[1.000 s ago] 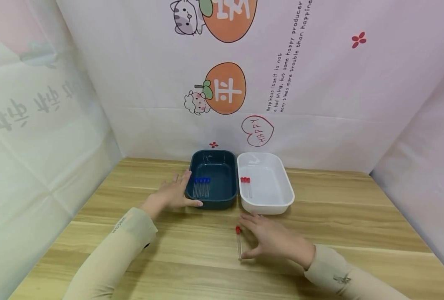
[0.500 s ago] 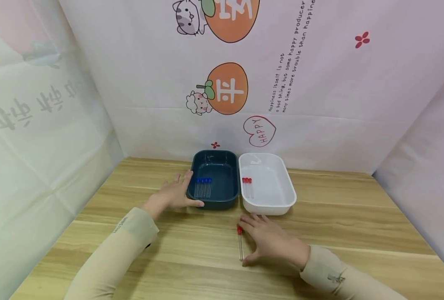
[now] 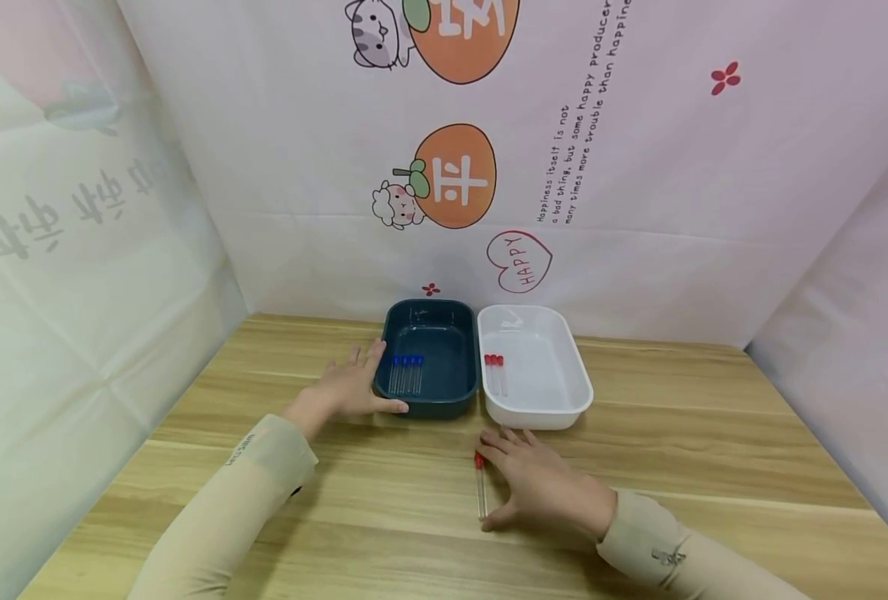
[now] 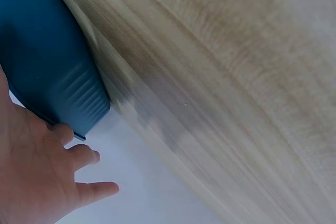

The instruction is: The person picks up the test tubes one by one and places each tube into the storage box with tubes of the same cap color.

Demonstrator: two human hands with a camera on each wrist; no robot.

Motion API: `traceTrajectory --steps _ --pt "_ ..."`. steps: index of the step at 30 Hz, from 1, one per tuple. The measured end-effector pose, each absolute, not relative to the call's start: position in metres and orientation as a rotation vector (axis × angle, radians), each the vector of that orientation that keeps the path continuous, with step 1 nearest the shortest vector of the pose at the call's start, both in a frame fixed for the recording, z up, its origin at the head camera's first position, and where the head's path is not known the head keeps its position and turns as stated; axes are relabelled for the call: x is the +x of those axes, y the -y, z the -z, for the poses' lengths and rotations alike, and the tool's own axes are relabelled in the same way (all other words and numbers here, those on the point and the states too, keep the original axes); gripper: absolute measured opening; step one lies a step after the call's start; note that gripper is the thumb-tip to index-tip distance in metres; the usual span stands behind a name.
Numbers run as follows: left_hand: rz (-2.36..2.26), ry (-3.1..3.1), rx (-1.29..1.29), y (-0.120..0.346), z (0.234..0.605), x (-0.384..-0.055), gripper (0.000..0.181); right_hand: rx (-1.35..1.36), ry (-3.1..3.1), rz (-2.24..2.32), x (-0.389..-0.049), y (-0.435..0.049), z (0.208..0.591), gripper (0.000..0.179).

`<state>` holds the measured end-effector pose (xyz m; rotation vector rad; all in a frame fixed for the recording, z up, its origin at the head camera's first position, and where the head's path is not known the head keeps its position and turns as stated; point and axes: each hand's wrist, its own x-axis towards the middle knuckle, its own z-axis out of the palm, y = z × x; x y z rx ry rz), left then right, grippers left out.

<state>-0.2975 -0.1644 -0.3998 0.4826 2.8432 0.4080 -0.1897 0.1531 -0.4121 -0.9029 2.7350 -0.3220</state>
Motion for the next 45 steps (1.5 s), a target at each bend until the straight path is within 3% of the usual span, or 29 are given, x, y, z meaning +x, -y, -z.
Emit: traceTrajectory --steps 22,29,45 --pt "-0.421 -2.841 0.48 0.163 0.399 -0.295 0.128 -0.999 -2.745 0.382 -0.186 -0.15 0.41 0.096" --pt "-0.427 -2.836 0.469 0.162 0.399 -0.294 0.127 -1.083 -2.767 0.382 -0.184 -0.151 0.395 0.105" --pt "-0.43 -2.835 0.477 0.162 0.397 -0.293 0.126 -1.103 -2.889 0.438 -0.19 -0.172 0.364 0.096"
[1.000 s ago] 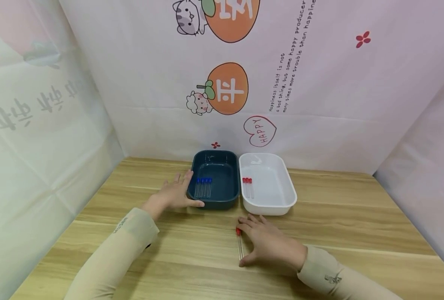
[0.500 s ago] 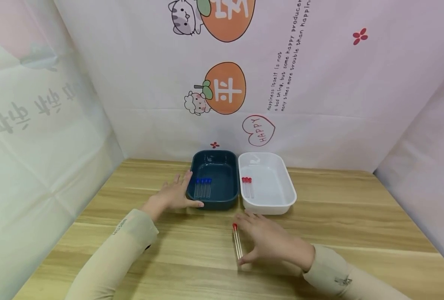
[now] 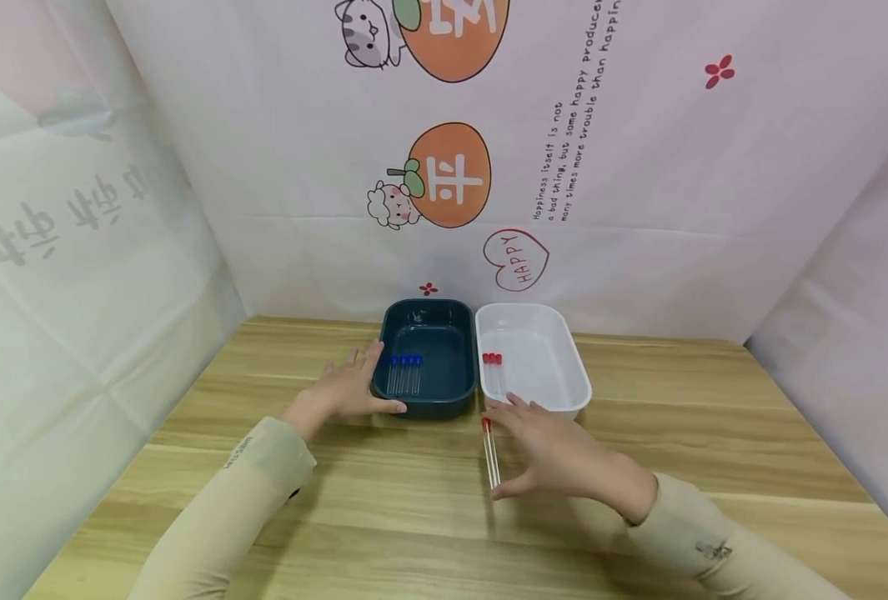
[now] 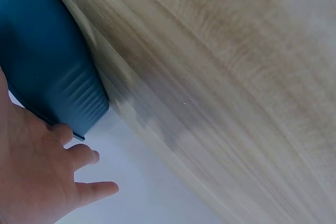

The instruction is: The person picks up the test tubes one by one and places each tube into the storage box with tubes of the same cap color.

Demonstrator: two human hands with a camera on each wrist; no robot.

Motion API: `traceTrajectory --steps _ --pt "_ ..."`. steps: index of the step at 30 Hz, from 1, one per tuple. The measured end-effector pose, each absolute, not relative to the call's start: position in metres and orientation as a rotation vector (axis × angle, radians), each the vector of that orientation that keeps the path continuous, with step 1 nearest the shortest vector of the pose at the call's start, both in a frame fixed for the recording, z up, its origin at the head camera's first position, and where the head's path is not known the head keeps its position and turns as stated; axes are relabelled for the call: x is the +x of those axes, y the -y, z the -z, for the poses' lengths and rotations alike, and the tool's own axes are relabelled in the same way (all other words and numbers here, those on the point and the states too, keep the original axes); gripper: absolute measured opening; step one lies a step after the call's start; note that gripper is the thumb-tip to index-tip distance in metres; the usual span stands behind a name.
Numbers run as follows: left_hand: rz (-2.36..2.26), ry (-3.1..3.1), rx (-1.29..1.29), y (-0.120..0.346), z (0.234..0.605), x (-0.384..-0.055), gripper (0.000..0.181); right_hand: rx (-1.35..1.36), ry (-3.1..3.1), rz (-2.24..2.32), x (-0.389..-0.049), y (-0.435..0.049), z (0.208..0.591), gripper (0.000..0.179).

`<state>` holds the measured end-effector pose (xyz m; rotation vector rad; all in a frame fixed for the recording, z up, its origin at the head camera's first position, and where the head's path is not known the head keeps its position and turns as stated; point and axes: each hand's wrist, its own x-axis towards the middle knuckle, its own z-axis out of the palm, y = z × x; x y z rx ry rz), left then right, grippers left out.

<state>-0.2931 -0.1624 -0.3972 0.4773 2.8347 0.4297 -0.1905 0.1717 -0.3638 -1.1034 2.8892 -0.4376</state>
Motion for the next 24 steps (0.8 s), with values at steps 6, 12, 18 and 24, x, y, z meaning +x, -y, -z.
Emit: traceTrajectory --steps 6,12,18,24 --pt "-0.434 -2.837 0.476 0.163 0.4 -0.295 0.127 -0.991 -2.943 0.434 -0.199 -0.186 0.357 0.099" --pt "-0.422 -2.838 0.475 0.162 0.399 -0.295 0.127 -0.883 -2.988 0.417 -0.209 -0.203 0.351 0.101" --pt "-0.418 -2.842 0.479 0.162 0.397 -0.295 0.126 -0.856 -3.031 0.461 -0.224 -0.215 0.346 0.098" --pt "-0.423 -2.842 0.48 0.162 0.398 -0.295 0.126 -0.794 -3.031 0.516 -0.237 -0.225 0.342 0.096"
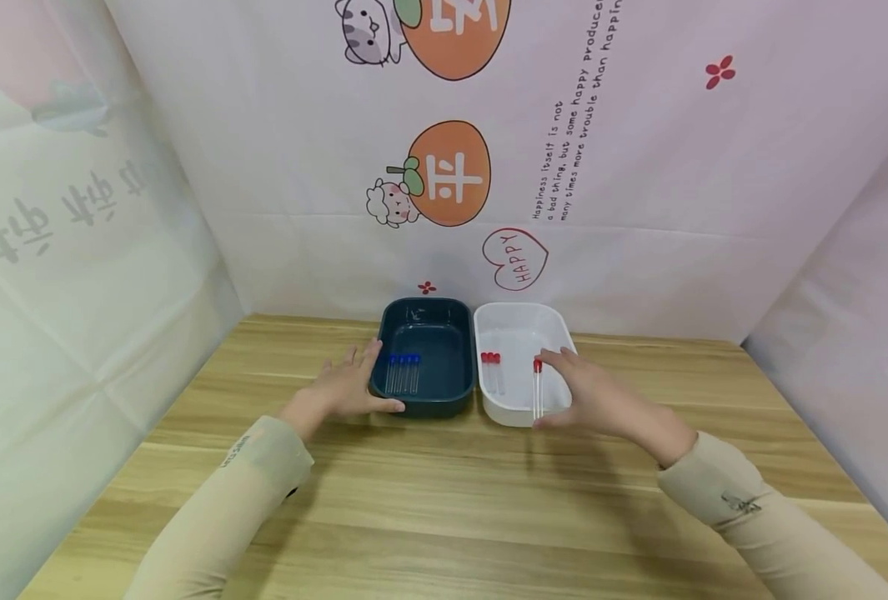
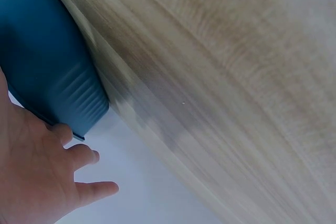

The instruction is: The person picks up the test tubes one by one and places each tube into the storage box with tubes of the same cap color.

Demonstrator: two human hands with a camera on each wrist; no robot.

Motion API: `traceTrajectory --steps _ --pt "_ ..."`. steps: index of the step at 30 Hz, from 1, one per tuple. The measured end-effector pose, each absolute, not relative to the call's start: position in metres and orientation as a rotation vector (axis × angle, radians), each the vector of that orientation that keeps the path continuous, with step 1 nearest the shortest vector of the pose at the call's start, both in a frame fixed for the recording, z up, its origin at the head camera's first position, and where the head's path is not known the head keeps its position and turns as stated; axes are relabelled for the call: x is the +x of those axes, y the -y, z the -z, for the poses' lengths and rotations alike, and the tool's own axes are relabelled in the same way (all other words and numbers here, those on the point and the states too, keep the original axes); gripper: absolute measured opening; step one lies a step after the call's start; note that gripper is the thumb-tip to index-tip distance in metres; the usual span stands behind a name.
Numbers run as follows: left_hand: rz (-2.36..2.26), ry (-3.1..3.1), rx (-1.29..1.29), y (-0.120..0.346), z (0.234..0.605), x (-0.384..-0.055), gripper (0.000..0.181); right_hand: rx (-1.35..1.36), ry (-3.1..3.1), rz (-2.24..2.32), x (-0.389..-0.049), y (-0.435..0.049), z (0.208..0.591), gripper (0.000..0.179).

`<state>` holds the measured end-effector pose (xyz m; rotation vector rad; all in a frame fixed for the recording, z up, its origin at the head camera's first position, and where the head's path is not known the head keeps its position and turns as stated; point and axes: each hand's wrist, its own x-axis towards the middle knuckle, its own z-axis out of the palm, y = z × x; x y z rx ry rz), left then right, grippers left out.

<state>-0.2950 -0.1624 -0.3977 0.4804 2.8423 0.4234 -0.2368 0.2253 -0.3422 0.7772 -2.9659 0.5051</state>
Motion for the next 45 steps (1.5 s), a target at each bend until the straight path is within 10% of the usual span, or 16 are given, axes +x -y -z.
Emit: traceTrajectory --steps 45 --pt "-0.431 -2.852 0.488 0.162 0.4 -0.295 0.127 0.841 3.281 -0.595 -0.336 -0.219 0.376 0.092"
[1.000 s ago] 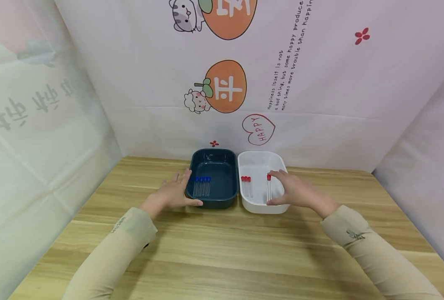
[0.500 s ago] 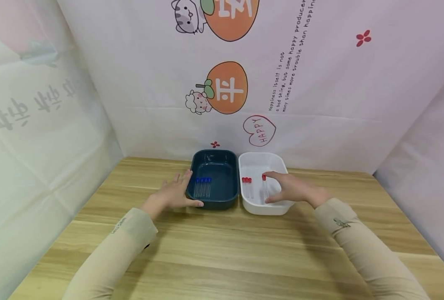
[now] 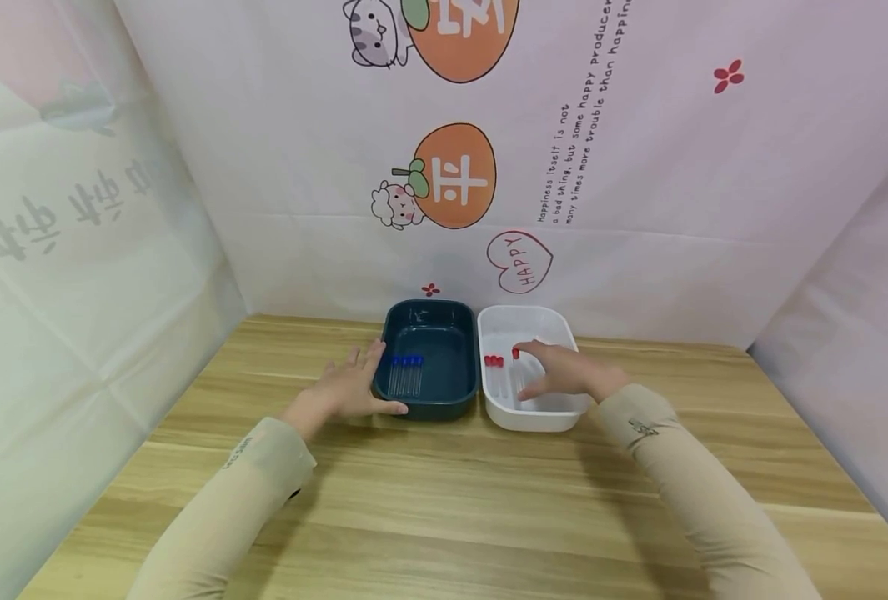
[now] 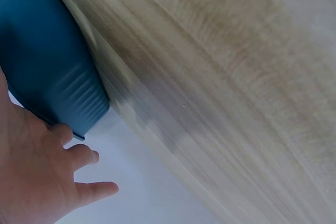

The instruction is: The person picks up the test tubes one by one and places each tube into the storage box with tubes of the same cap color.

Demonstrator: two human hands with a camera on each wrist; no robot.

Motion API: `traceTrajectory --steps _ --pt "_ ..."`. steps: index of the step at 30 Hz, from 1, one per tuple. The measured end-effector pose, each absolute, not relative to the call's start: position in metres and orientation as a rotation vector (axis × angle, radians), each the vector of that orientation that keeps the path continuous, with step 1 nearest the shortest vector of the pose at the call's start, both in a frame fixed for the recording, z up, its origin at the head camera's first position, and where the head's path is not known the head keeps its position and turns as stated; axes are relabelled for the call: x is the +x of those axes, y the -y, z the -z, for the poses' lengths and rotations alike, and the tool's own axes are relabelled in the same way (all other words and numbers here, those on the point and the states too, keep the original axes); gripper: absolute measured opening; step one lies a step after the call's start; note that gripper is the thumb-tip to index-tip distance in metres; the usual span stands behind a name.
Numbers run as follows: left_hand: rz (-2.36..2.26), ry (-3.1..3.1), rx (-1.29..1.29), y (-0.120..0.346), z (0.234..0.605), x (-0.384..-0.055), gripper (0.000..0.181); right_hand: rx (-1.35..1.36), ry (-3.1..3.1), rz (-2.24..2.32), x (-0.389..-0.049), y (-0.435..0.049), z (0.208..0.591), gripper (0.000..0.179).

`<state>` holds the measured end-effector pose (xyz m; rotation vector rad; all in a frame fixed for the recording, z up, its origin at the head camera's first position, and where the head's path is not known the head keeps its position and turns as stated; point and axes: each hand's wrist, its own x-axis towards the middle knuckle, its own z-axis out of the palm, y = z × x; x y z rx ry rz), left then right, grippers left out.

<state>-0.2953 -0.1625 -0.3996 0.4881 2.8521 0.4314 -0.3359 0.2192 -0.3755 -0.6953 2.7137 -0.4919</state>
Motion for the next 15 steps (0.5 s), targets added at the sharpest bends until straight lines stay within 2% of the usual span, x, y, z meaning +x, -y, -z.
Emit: traceTrajectory --steps 15 --pt "-0.428 -2.852 0.486 0.164 0.4 -0.294 0.128 -0.671 -2.712 0.392 -0.344 -0.213 0.39 0.093"
